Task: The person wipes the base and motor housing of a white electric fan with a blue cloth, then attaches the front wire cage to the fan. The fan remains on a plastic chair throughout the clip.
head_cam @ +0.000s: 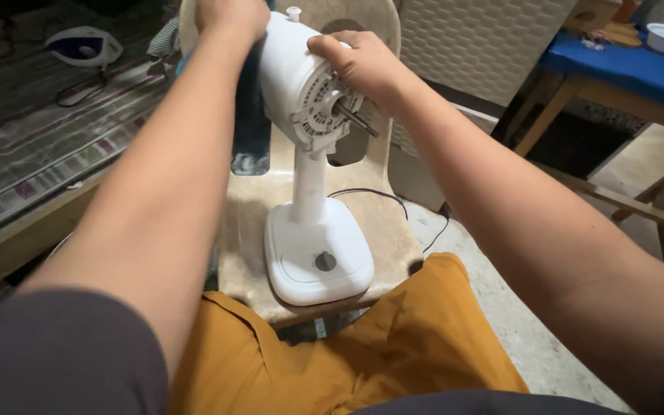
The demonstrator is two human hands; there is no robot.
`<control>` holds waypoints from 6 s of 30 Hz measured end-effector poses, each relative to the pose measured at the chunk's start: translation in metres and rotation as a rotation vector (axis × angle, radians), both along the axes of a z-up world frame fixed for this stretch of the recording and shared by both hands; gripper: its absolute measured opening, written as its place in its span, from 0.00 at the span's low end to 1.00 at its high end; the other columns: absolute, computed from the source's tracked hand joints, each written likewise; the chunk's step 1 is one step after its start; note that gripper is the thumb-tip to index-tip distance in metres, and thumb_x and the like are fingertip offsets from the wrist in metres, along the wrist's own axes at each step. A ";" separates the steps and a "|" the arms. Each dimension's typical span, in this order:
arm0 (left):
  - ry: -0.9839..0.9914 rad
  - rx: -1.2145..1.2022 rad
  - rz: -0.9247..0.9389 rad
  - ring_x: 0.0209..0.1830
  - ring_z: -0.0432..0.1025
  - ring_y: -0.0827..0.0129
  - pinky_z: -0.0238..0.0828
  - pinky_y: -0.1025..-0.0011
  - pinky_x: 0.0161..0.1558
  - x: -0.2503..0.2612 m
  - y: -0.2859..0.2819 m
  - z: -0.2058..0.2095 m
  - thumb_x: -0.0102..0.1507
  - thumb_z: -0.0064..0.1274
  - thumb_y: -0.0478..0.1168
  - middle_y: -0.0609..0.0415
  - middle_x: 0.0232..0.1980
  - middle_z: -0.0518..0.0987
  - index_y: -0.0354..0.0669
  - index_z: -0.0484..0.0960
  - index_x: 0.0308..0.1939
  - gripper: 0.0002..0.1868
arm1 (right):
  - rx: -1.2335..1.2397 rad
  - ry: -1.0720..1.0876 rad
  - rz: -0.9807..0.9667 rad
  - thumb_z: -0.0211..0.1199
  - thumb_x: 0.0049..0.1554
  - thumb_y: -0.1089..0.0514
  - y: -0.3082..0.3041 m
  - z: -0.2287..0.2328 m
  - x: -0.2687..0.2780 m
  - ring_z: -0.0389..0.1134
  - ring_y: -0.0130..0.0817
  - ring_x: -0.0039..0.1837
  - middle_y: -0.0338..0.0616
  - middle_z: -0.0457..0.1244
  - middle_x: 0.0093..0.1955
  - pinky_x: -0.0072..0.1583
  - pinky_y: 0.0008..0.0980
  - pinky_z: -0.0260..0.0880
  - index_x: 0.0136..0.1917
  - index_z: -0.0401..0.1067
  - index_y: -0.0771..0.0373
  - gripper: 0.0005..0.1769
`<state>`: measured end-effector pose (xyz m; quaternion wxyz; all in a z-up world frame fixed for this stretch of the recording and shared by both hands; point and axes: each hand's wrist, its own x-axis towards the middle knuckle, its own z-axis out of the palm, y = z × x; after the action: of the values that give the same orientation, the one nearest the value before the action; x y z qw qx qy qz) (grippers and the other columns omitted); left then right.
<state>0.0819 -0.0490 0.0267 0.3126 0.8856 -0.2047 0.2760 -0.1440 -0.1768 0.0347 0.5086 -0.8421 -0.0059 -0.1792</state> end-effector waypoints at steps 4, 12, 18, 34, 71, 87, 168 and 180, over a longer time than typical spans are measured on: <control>-0.025 0.055 -0.112 0.49 0.76 0.41 0.72 0.49 0.49 -0.023 -0.001 -0.009 0.61 0.56 0.51 0.35 0.48 0.82 0.41 0.85 0.47 0.19 | 0.001 -0.004 0.016 0.62 0.56 0.40 0.001 -0.001 0.001 0.73 0.28 0.43 0.44 0.72 0.46 0.45 0.28 0.74 0.57 0.78 0.66 0.29; 0.088 0.142 -0.002 0.51 0.75 0.42 0.71 0.49 0.51 0.015 -0.011 0.010 0.61 0.57 0.50 0.39 0.51 0.81 0.44 0.85 0.49 0.18 | 0.006 0.010 -0.024 0.63 0.55 0.40 -0.001 -0.001 0.007 0.70 0.27 0.41 0.42 0.70 0.43 0.42 0.28 0.71 0.54 0.80 0.65 0.27; 0.090 -0.031 -0.038 0.53 0.74 0.43 0.70 0.48 0.51 -0.064 0.010 0.017 0.59 0.57 0.47 0.42 0.53 0.80 0.47 0.84 0.49 0.17 | -0.028 -0.035 -0.032 0.62 0.56 0.39 -0.004 -0.005 0.004 0.72 0.27 0.41 0.43 0.71 0.42 0.43 0.27 0.72 0.54 0.79 0.66 0.28; -0.024 -0.576 -0.196 0.54 0.78 0.50 0.72 0.60 0.56 -0.135 0.050 -0.034 0.61 0.62 0.42 0.43 0.51 0.84 0.47 0.87 0.51 0.14 | -0.065 -0.014 -0.107 0.62 0.57 0.38 0.000 -0.002 0.002 0.70 0.30 0.43 0.45 0.71 0.43 0.45 0.31 0.72 0.55 0.79 0.68 0.30; -0.013 -0.434 -0.330 0.62 0.74 0.53 0.72 0.57 0.64 -0.240 0.073 -0.052 0.60 0.69 0.53 0.42 0.62 0.79 0.43 0.79 0.60 0.30 | 0.959 0.008 -0.134 0.59 0.63 0.43 -0.091 -0.103 -0.119 0.72 0.39 0.55 0.41 0.69 0.52 0.58 0.55 0.73 0.59 0.69 0.58 0.19; 0.407 -0.273 -0.493 0.83 0.42 0.41 0.56 0.50 0.74 -0.132 0.041 -0.020 0.44 0.74 0.76 0.30 0.83 0.32 0.45 0.32 0.81 0.83 | 0.269 0.023 0.273 0.68 0.61 0.51 -0.054 0.021 0.000 0.73 0.31 0.50 0.42 0.71 0.51 0.53 0.35 0.78 0.59 0.77 0.65 0.19; 0.446 -0.017 -0.474 0.79 0.52 0.41 0.65 0.52 0.69 -0.131 0.027 0.013 0.44 0.66 0.76 0.35 0.82 0.35 0.50 0.49 0.81 0.71 | -0.090 -0.669 -0.332 0.61 0.60 0.66 -0.023 -0.156 -0.041 0.73 0.51 0.53 0.57 0.69 0.51 0.55 0.42 0.72 0.61 0.75 0.62 0.15; 0.560 -0.012 -0.476 0.79 0.51 0.39 0.70 0.48 0.65 -0.121 0.028 0.007 0.37 0.61 0.78 0.34 0.82 0.31 0.50 0.45 0.80 0.76 | -0.151 -0.484 -0.524 0.54 0.62 0.66 0.001 -0.198 -0.054 0.68 0.58 0.54 0.59 0.65 0.50 0.56 0.49 0.67 0.56 0.76 0.62 0.12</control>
<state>-0.0395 -0.0210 0.0338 0.4173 0.8525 -0.3098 -0.0561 -0.1976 -0.1757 -0.1629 0.3657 -0.7833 0.0766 -0.4967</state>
